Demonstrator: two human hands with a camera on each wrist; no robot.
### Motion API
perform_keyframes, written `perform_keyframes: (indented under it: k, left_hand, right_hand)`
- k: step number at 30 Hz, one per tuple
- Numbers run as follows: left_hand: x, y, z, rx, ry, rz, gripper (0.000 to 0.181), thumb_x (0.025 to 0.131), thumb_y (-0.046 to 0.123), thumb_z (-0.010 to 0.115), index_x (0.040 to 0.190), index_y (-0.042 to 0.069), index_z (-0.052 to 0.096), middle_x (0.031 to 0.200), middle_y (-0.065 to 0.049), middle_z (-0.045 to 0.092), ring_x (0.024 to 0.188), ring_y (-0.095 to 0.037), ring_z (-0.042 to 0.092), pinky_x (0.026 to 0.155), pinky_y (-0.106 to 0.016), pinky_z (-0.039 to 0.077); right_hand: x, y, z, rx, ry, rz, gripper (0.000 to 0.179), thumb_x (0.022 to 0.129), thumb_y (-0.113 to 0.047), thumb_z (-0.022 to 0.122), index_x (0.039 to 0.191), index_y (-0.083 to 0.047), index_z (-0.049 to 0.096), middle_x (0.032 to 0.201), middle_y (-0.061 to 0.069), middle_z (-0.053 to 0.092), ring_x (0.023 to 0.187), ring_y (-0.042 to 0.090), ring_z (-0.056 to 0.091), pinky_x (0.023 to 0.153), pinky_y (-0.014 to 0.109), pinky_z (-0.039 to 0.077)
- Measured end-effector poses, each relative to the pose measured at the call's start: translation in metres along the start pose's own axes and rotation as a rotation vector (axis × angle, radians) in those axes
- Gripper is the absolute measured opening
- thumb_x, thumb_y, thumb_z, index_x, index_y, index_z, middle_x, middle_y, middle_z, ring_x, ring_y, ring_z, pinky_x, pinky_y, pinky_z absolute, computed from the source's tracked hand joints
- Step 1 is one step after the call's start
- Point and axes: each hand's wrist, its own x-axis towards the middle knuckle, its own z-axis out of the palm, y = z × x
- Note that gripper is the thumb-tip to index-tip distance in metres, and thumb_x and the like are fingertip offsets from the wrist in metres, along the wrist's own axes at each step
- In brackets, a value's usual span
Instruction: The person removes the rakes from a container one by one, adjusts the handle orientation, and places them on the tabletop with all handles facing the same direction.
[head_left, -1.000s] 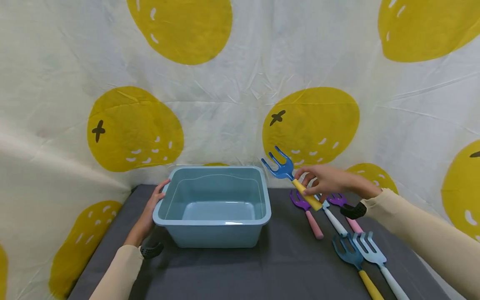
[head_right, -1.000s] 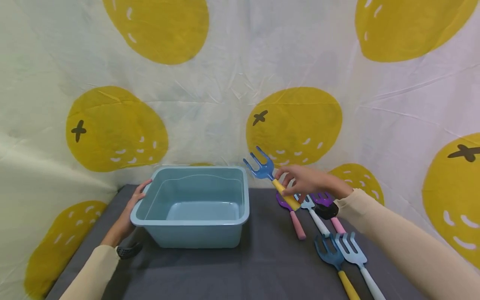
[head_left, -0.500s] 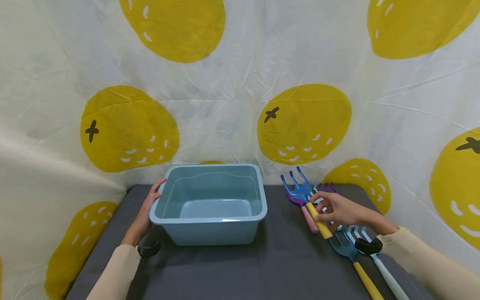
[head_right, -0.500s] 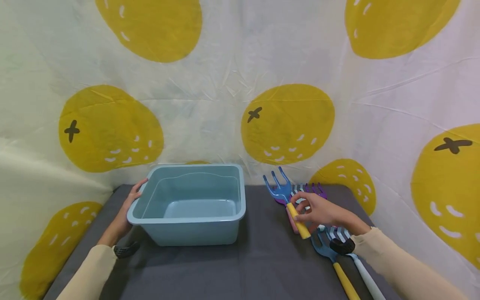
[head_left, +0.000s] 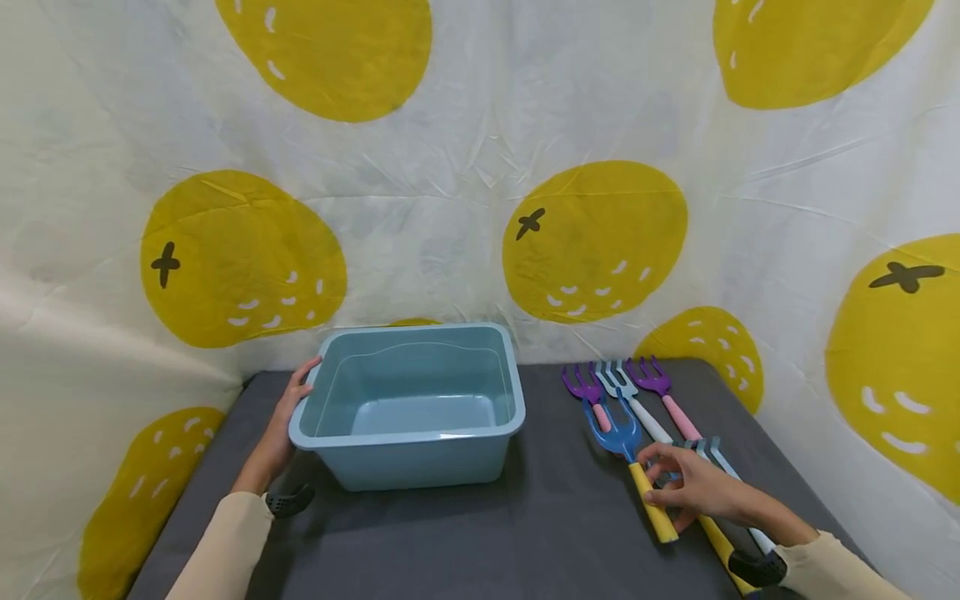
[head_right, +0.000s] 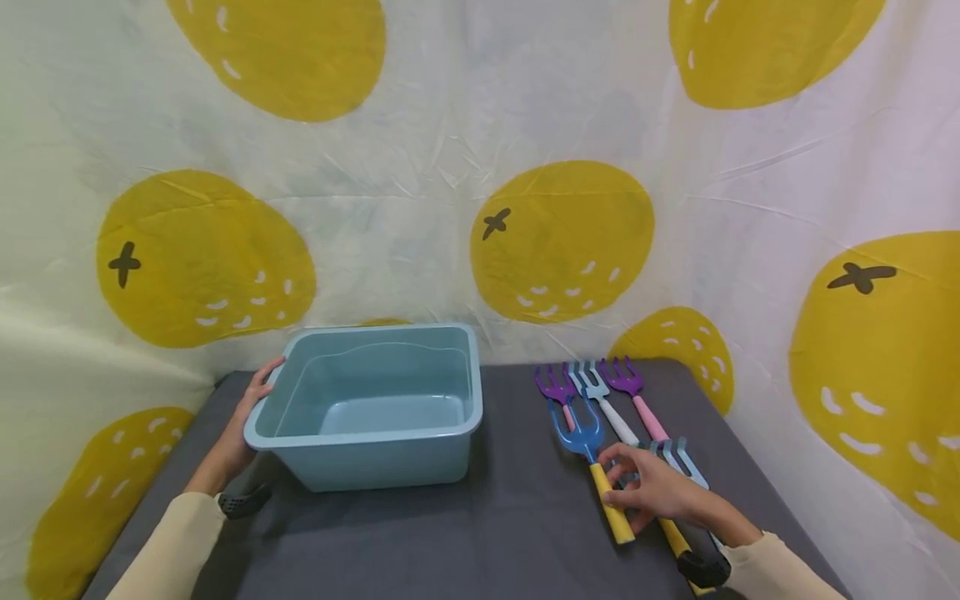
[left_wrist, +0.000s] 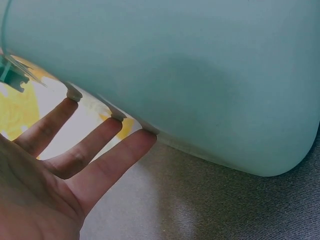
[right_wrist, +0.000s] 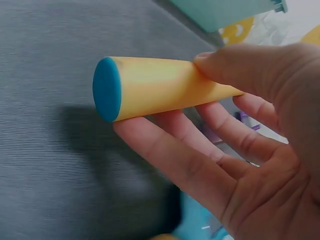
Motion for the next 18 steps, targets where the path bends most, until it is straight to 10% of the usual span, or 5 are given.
perform_keyframes:
  k: [18]
  left_hand:
    - [0.001,0.001,0.000,-0.003,-0.011,-0.017,0.058,0.112,0.044,0.023,0.166,0.030,0.009,0.170,-0.013,0.002,0.142,-0.039,0.024,0.106,-0.053,0.033]
  right_hand:
    - [-0.037,0.034,0.031,0.076,0.029,0.160,0.045,0.096,-0.012,0.072,0.131,0.005,0.049,0.101,0.016,0.059,0.081,0.029,0.064,0.056,0.042,0.059]
